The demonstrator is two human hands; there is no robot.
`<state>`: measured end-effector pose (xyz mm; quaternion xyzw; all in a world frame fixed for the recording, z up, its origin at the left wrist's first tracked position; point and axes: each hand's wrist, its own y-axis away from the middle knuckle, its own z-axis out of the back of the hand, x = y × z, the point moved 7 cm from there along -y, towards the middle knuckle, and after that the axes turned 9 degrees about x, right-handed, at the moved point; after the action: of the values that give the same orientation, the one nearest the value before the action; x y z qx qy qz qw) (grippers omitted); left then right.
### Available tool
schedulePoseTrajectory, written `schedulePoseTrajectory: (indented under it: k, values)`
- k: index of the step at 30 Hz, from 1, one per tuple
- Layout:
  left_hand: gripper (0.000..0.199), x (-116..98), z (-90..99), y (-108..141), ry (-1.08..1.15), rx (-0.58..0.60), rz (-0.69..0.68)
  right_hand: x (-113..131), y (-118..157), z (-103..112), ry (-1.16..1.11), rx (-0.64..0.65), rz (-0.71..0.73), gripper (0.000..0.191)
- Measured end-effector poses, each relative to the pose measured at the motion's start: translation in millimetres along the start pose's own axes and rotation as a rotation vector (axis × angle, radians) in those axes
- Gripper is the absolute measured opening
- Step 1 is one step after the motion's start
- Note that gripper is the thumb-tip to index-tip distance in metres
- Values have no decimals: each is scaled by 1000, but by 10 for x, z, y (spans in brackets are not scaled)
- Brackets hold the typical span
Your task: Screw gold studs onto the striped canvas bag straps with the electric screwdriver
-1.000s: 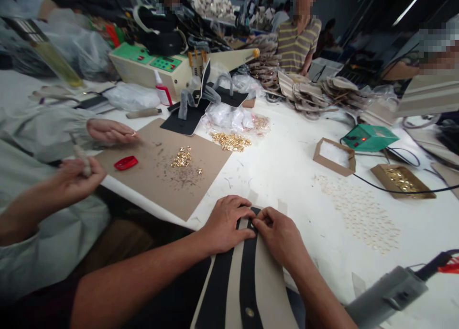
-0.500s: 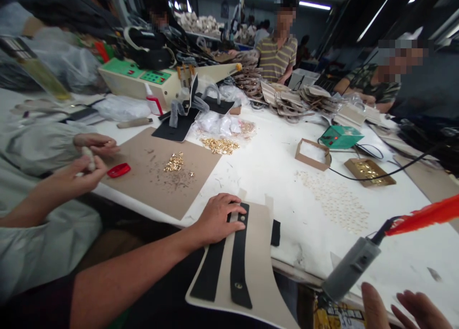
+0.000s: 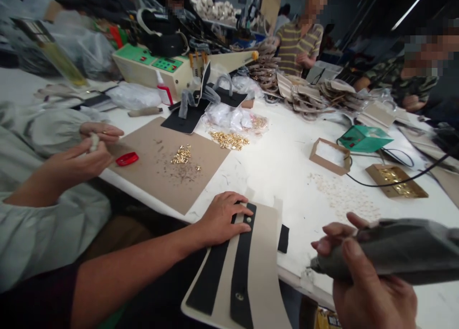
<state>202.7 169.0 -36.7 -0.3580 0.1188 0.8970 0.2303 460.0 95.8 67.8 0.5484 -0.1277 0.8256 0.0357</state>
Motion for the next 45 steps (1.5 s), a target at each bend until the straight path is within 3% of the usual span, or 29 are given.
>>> schedulePoseTrajectory:
  k: [4, 7, 10, 23, 45]
  values:
    - [34, 1, 1, 3, 33, -2, 21, 296, -287, -732, -503, 77, -13, 27]
    - [34, -3, 5, 7, 54, 2, 35, 239, -411, -1159, -553, 207, 20, 23]
    - [35, -10, 5, 9, 61, 6, 21, 116, -452, -1351, -551, 286, 101, 21]
    - [35, -9, -1, 11, 53, 16, 10, 73, -489, -1436, -483, 325, 146, 23]
    - [36, -17, -24, -5, 19, 31, 2, 14, -501, -1618, -465, 688, 277, 16]
